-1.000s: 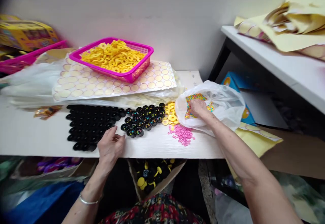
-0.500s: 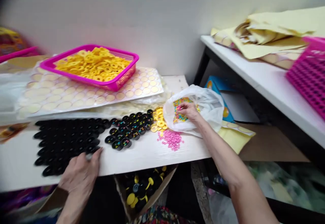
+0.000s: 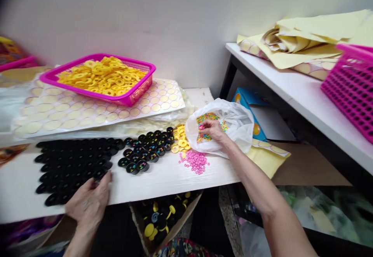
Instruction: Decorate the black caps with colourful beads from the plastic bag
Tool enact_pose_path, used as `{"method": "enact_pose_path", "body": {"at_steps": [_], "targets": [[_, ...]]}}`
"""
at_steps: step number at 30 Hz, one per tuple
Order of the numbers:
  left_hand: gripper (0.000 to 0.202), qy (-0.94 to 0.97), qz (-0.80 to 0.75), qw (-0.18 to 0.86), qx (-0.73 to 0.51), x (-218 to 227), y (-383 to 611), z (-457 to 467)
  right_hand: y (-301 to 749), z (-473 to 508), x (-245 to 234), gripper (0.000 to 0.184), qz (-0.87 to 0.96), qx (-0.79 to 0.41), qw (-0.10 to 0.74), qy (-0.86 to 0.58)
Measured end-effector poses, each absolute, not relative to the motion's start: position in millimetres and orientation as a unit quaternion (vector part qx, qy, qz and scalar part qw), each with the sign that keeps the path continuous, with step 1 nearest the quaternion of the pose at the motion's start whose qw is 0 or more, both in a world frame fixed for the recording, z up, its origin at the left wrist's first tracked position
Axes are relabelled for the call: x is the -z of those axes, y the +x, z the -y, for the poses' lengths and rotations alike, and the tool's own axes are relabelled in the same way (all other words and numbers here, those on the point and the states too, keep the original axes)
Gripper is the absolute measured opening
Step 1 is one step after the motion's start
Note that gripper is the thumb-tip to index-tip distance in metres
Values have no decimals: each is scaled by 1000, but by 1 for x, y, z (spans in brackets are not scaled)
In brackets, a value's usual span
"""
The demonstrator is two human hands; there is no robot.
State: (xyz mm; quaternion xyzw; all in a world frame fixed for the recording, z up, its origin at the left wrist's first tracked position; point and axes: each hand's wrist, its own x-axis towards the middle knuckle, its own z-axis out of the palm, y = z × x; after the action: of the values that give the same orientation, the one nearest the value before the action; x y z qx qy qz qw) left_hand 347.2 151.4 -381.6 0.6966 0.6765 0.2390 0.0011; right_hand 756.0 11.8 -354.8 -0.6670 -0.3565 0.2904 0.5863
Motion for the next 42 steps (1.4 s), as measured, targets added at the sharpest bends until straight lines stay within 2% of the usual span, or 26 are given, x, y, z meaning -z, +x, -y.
{"method": "enact_pose_path", "body": {"at_steps": [4, 8, 10, 12, 16, 22, 24, 26, 28, 30, 32, 35, 37, 39, 42], "targets": [[35, 740, -587, -42, -326, 368, 349, -125, 730, -6, 332, 27, 356, -255, 615, -656], [20, 827, -407, 2, -387, 349, 381, -91, 672, 3, 295, 22, 440, -343, 595, -578], [14, 854, -327, 40, -403, 343, 402, -78, 644, 7, 282, 18, 501, -379, 548, -553], [11, 871, -267, 59, -407, 340, 419, -69, 625, 11, 275, 13, 570, -361, 497, -546], [10, 896, -197, 56, -394, 339, 436, -62, 614, 20, 273, 9, 698, -218, 381, -566], [10, 906, -163, 49, -388, 343, 443, -59, 605, 27, 265, 14, 789, -18, 118, -603], [9, 904, -158, 53, -394, 344, 445, -58, 598, 27, 259, 11, 802, 29, 63, -593], [8, 901, -156, 63, -400, 346, 447, -58, 594, 27, 255, 11, 813, 60, 44, -577], [8, 897, -161, 78, -403, 349, 448, -58, 594, 28, 255, 14, 814, 74, 62, -573], [7, 893, -175, 104, -401, 351, 446, -59, 601, 28, 259, 18, 796, 64, 125, -589], [8, 884, -198, 136, -400, 353, 441, -63, 613, 29, 267, 20, 756, 11, 238, -610], [11, 854, -268, 175, -410, 351, 427, -82, 637, 31, 283, 11, 640, -136, 423, -627], [16, 819, -346, 191, -416, 347, 414, -105, 653, 32, 293, 13, 533, -212, 507, -644], [22, 782, -432, 200, -402, 341, 402, -132, 667, 33, 302, 21, 431, -243, 558, -665], [27, 766, -511, 195, -337, 336, 389, -170, 685, 31, 310, 26, 350, -232, 584, -695]]}}
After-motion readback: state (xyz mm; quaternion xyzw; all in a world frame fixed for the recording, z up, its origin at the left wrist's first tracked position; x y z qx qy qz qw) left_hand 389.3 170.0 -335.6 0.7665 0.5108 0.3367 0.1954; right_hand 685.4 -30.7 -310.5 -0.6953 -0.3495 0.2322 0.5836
